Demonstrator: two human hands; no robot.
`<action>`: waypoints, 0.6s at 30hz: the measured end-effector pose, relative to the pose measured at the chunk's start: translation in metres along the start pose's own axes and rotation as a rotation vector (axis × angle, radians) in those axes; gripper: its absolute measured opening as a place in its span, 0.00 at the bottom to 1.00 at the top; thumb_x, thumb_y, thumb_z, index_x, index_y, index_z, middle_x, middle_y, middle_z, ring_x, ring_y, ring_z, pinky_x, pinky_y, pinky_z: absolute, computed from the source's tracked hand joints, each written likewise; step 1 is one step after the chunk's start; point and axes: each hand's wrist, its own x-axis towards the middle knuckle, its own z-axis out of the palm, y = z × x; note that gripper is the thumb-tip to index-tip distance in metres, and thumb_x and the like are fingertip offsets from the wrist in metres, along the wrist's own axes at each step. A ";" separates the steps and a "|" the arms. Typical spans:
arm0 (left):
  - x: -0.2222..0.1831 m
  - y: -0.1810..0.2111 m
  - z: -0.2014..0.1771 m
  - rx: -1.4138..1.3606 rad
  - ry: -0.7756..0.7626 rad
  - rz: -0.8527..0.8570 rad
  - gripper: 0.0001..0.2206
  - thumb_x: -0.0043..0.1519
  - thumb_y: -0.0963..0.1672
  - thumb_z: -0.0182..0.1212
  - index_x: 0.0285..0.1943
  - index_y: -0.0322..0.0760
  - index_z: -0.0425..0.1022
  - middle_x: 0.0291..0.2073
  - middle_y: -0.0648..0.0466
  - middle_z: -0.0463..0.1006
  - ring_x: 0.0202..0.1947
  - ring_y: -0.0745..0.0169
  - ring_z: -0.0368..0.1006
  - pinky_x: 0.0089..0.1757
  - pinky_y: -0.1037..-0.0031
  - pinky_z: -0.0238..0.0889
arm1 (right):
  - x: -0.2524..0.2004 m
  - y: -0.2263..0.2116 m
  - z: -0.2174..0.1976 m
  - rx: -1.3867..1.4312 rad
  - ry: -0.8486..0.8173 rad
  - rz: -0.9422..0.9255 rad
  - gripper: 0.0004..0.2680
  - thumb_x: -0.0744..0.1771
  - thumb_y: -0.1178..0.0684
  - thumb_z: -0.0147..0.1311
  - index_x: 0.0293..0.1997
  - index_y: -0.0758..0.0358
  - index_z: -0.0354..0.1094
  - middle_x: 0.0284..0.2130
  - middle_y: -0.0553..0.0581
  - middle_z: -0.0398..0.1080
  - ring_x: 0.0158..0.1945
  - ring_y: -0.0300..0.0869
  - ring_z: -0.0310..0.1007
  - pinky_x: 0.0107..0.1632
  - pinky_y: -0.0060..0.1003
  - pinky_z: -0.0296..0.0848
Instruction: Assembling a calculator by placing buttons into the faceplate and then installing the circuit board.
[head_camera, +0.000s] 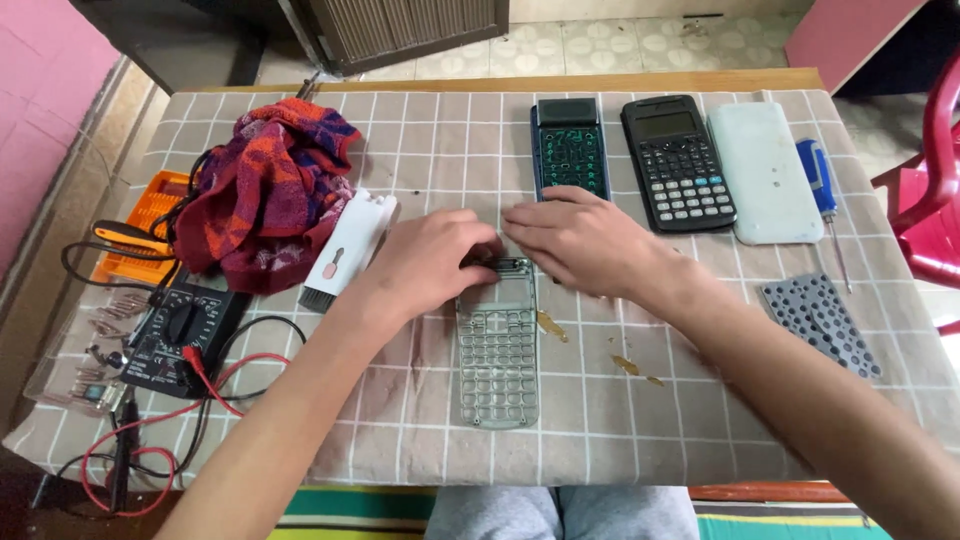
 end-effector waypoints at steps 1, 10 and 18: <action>-0.004 0.002 -0.008 0.004 -0.001 0.003 0.13 0.58 0.52 0.67 0.48 0.52 0.78 0.39 0.59 0.76 0.49 0.50 0.75 0.48 0.55 0.71 | -0.002 0.006 0.004 -0.001 0.004 0.003 0.09 0.70 0.54 0.51 0.51 0.63 0.76 0.52 0.57 0.77 0.61 0.46 0.74 0.68 0.49 0.62; -0.016 -0.007 -0.027 -0.219 -0.017 -0.046 0.15 0.62 0.53 0.63 0.51 0.47 0.81 0.43 0.54 0.80 0.51 0.48 0.76 0.51 0.56 0.69 | -0.016 0.017 -0.021 0.018 0.114 -0.003 0.02 0.64 0.54 0.64 0.37 0.51 0.79 0.36 0.45 0.80 0.55 0.42 0.76 0.70 0.50 0.60; -0.018 -0.022 -0.030 -0.223 0.205 -0.048 0.10 0.56 0.54 0.69 0.31 0.52 0.78 0.23 0.62 0.76 0.32 0.61 0.75 0.39 0.67 0.69 | -0.020 0.013 -0.031 0.047 0.169 0.164 0.05 0.66 0.46 0.67 0.40 0.48 0.79 0.30 0.41 0.78 0.43 0.37 0.77 0.57 0.43 0.63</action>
